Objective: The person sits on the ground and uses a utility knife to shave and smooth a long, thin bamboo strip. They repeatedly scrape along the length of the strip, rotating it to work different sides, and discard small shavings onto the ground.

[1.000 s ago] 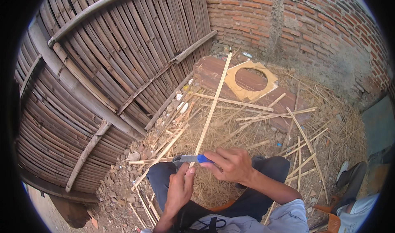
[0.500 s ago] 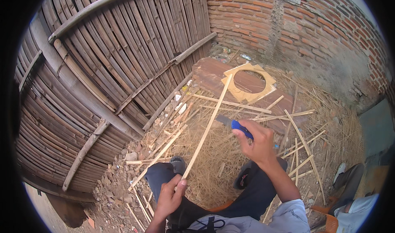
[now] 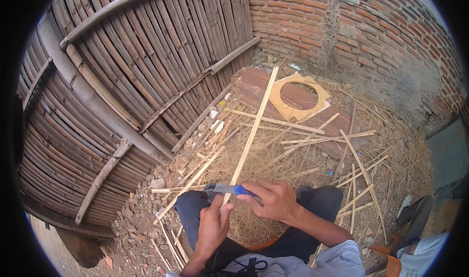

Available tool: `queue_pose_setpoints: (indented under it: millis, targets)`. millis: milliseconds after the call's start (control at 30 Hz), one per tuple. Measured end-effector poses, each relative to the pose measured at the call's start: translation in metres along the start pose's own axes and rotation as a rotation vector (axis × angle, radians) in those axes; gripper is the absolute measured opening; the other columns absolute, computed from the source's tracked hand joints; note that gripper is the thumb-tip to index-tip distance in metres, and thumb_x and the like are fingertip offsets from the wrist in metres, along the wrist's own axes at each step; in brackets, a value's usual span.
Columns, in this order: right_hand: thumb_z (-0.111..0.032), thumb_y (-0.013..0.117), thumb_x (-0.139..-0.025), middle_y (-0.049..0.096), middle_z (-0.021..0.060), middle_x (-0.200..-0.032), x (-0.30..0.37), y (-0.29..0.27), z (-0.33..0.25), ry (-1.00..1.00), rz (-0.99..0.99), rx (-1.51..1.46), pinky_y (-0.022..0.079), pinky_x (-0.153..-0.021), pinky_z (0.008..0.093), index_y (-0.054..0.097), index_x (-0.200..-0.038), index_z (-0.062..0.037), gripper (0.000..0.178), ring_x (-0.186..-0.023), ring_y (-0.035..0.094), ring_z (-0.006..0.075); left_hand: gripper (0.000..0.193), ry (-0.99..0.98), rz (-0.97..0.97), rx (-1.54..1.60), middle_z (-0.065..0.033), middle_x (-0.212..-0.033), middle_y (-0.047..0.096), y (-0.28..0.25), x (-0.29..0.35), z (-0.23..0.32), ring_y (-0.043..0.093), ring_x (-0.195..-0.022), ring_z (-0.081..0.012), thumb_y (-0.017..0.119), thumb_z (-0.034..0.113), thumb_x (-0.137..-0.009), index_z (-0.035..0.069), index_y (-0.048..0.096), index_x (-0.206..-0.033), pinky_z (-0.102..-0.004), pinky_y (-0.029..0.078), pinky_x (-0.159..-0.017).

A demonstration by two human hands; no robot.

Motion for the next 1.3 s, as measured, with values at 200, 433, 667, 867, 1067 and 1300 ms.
queue_pose_setpoints:
  millis: [200, 433, 667, 867, 1067, 1300]
  targets:
    - [-0.034, 0.085, -0.088, 0.073, 0.0032, -0.077, 0.002, 0.0, 0.005, 0.009, -0.039, 0.061, 0.052, -0.05, 0.0338, 0.08, -0.105, -0.0116, 0.029, -0.058, 0.07, 0.0221, 0.026, -0.06, -0.038, -0.003, -0.0247, -0.065, 0.057, -0.002, -0.002, -0.002, 0.06, -0.063, -0.0503, 0.059, 0.023, -0.112, 0.001, 0.059, -0.1, -0.0506, 0.045, -0.058]
    - [-0.035, 0.086, -0.086, 0.07, 0.0021, -0.073, -0.002, -0.004, 0.006, -0.038, 0.033, 0.116, 0.05, -0.049, 0.0327, 0.081, -0.103, -0.013, 0.029, -0.055, 0.068, 0.0201, 0.025, -0.01, -0.061, -0.031, -0.0284, -0.065, 0.059, -0.009, -0.007, 0.003, 0.066, -0.068, -0.0528, 0.06, 0.024, -0.111, 0.001, 0.06, -0.103, -0.0551, 0.048, -0.056]
    - [-0.035, 0.088, -0.084, 0.066, 0.0009, -0.069, -0.011, -0.012, 0.013, -0.055, 0.086, 0.161, 0.046, -0.047, 0.0332, 0.08, -0.1, -0.0133, 0.028, -0.052, 0.064, 0.0193, 0.025, 0.002, -0.079, -0.016, -0.0277, -0.065, 0.059, -0.015, -0.011, 0.003, 0.065, -0.067, -0.0528, 0.06, 0.024, -0.111, 0.002, 0.058, -0.1, -0.0545, 0.047, -0.056]
    - [-0.03, 0.085, -0.089, 0.071, 0.0047, -0.075, -0.014, -0.018, 0.012, -0.055, 0.08, 0.201, 0.051, -0.052, 0.0352, 0.081, -0.104, -0.0106, 0.025, -0.055, 0.066, 0.024, 0.027, -0.042, -0.125, -0.016, -0.027, -0.065, 0.06, -0.019, -0.009, 0.0, 0.065, -0.066, -0.052, 0.059, 0.027, -0.112, 0.002, 0.06, -0.102, -0.0536, 0.048, -0.056]
    - [-0.024, 0.079, -0.097, 0.077, 0.0155, -0.083, -0.035, -0.093, 0.102, 0.31, 0.455, 0.291, 0.053, -0.062, 0.0382, 0.079, -0.107, -0.0005, 0.026, -0.066, 0.071, 0.0293, 0.032, -0.104, -0.228, -0.012, -0.0201, -0.061, 0.054, -0.028, 0.021, -0.021, 0.059, -0.057, -0.0441, 0.057, 0.026, -0.113, 0.001, 0.059, -0.093, -0.0453, 0.045, -0.057]
    - [-0.035, 0.069, -0.104, 0.073, 0.0125, -0.08, -0.03, -0.149, 0.181, 0.507, 0.56, 0.388, 0.049, -0.063, 0.0376, 0.078, -0.112, -0.0028, 0.034, -0.066, 0.065, 0.0246, 0.034, -0.12, -0.242, 0.059, -0.0127, -0.059, 0.052, -0.036, 0.036, -0.031, 0.053, -0.051, -0.0232, 0.056, 0.026, -0.114, 0.001, 0.059, -0.091, -0.0397, 0.044, -0.055]
Point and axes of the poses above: each hand's wrist, its own x-axis away from the middle knuckle, its own y-axis out of the palm, z = x × y, the point moved 4 cm from there along -x, towards the middle knuckle
